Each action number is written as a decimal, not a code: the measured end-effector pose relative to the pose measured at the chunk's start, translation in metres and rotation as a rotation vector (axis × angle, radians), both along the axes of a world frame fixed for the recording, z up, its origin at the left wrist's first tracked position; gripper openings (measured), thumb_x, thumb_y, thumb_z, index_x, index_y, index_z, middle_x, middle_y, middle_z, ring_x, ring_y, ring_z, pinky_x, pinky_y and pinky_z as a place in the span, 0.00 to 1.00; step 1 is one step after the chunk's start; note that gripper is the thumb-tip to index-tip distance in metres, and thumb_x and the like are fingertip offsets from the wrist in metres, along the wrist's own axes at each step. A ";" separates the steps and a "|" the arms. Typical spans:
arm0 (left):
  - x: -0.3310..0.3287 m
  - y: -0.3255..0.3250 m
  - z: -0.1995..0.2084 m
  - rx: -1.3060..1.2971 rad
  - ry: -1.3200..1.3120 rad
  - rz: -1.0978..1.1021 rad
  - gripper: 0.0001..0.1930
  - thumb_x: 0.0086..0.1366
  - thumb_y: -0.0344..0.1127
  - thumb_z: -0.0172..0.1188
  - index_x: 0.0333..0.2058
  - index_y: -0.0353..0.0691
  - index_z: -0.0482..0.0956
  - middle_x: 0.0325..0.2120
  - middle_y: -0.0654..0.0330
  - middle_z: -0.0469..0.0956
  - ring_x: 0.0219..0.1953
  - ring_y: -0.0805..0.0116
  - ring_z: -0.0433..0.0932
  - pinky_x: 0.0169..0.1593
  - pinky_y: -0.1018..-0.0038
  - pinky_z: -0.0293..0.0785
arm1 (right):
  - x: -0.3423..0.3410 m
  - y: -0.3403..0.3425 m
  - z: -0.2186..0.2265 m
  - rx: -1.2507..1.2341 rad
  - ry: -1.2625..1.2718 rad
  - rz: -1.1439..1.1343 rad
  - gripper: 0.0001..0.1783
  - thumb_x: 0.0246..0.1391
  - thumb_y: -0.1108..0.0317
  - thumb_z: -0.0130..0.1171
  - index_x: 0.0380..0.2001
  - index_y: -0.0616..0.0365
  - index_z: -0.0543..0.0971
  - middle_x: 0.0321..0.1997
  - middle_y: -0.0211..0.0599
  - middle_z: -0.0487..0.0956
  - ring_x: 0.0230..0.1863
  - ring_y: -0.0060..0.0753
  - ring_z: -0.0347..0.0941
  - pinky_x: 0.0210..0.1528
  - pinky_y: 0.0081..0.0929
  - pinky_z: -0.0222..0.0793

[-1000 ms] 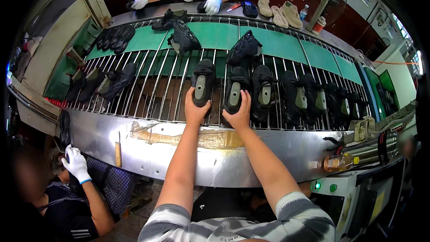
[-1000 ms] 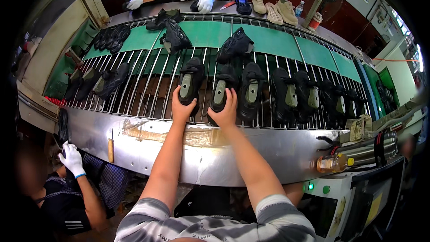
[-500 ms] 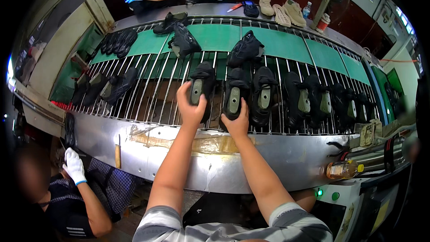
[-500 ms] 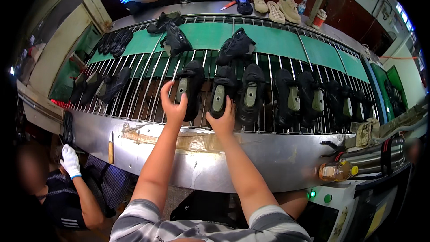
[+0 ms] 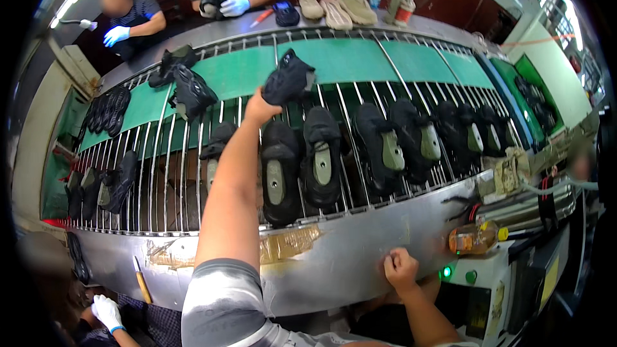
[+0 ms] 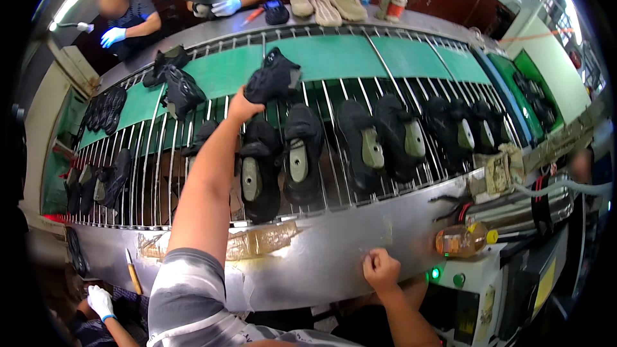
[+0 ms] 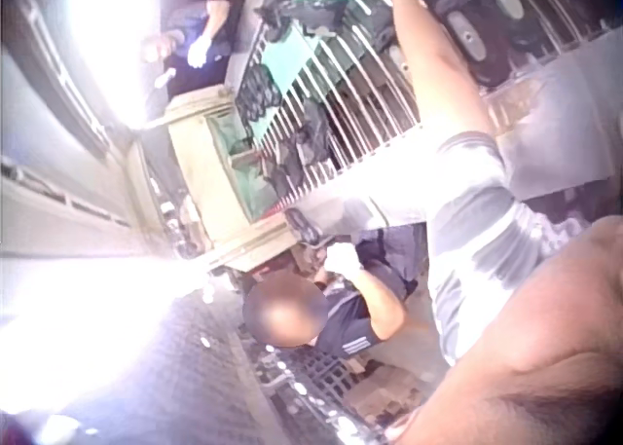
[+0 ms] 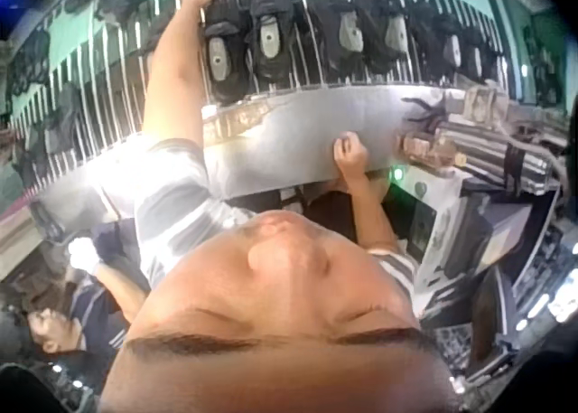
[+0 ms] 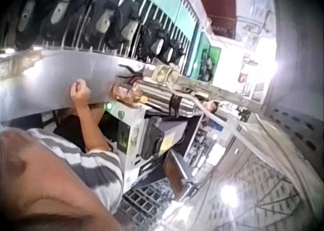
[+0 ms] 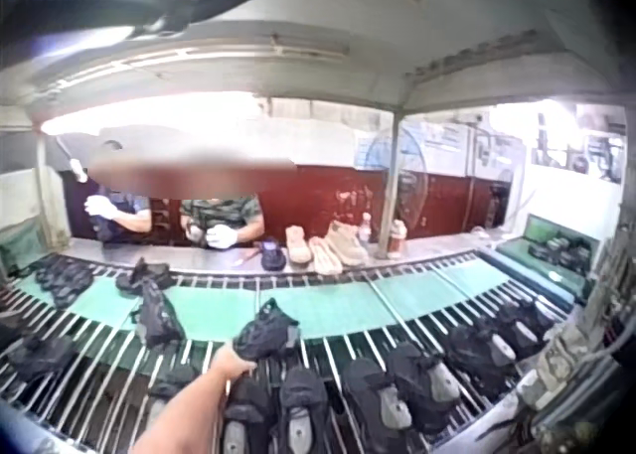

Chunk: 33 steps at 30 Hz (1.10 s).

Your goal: The person picks up a shoe from a conveyor belt, places it into an industrial machine, presses buttons to operate the machine, and removes the shoe to put it back onto the conveyor.

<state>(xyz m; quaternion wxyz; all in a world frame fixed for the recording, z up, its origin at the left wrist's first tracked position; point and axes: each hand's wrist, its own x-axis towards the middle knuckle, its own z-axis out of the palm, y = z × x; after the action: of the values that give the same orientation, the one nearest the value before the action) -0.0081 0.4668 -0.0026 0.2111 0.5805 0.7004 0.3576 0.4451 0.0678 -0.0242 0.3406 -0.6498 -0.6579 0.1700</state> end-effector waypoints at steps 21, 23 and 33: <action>0.124 -0.405 0.150 -0.122 -1.403 -0.466 0.27 0.54 0.39 0.59 0.53 0.38 0.69 0.48 0.56 0.75 0.53 0.61 0.74 0.60 0.61 0.68 | -0.022 -0.047 0.129 -0.739 1.968 0.340 0.34 0.59 0.41 0.45 0.58 0.55 0.67 0.51 0.48 0.75 0.51 0.50 0.73 0.51 0.48 0.71; 0.172 -0.459 0.114 -0.316 -1.524 -0.328 0.22 0.61 0.39 0.55 0.52 0.38 0.70 0.47 0.56 0.76 0.50 0.62 0.75 0.56 0.63 0.71 | -0.016 -0.094 0.124 -0.925 2.057 0.363 0.38 0.61 0.41 0.43 0.66 0.52 0.59 0.63 0.54 0.66 0.58 0.68 0.67 0.53 0.63 0.69; 0.430 -0.555 0.075 -0.703 -1.235 -0.967 0.21 0.61 0.34 0.64 0.52 0.35 0.74 0.41 0.59 0.78 0.45 0.68 0.76 0.51 0.71 0.73 | 0.115 -0.367 0.077 -0.618 2.474 0.587 0.45 0.57 0.44 0.54 0.69 0.54 0.52 0.70 0.61 0.55 0.53 0.64 0.72 0.46 0.48 0.79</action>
<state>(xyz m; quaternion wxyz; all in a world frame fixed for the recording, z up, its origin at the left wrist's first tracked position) 0.4221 -0.0881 0.0722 0.8512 0.4175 0.2060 0.2425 0.5605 -0.2993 0.0528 0.5040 0.0514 0.0382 0.8613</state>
